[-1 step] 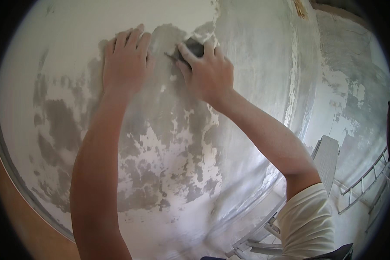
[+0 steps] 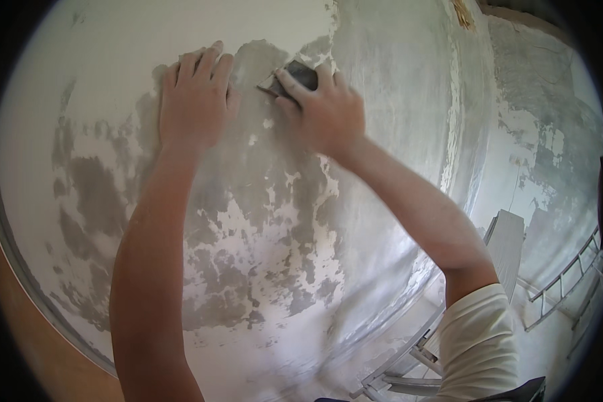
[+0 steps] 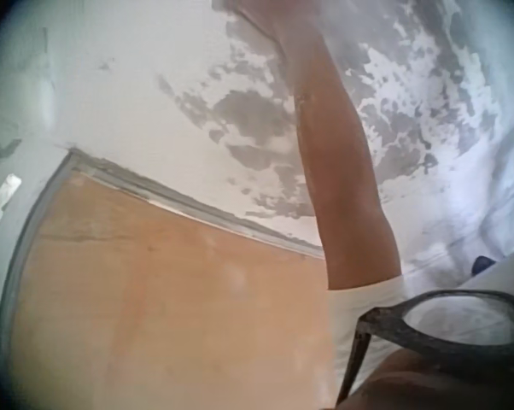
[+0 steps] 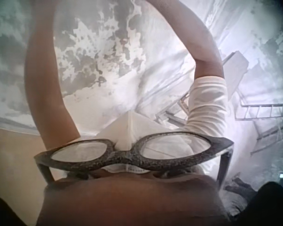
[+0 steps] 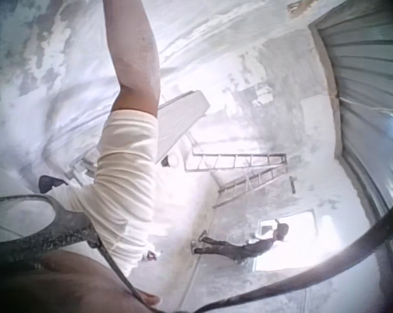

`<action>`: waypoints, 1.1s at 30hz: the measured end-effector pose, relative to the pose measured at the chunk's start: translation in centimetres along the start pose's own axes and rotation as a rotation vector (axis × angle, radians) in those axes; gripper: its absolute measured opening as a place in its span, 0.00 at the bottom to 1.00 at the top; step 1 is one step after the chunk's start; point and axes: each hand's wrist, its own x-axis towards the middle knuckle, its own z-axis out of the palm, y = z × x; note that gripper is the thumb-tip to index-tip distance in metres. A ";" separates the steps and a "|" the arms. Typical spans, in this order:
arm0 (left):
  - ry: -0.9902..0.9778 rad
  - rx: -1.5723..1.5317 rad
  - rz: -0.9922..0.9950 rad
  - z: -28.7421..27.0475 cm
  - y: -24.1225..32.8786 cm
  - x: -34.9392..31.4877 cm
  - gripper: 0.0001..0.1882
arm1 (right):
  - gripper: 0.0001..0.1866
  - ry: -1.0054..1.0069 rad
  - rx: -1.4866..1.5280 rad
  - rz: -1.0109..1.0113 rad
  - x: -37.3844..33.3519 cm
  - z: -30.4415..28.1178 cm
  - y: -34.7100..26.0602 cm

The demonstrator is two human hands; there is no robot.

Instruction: The person sands a ceiling area with a sanding block and then uses a scraper to remove material from the surface.

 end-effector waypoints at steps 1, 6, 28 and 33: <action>0.005 -0.018 0.002 -0.1 0.5 0.3 0.22 | 0.23 -0.037 -0.006 0.061 0.8 -0.1 1.8; -0.022 -0.036 -0.017 0.3 1.5 0.4 0.23 | 0.22 0.014 -0.086 0.205 2.2 0.5 3.2; -0.022 -0.049 0.054 0.4 0.7 -0.7 0.21 | 0.22 0.013 0.015 0.175 1.5 0.3 0.1; 0.068 -0.110 0.064 -0.2 0.5 -0.5 0.18 | 0.22 0.063 0.038 0.001 -0.4 0.1 1.5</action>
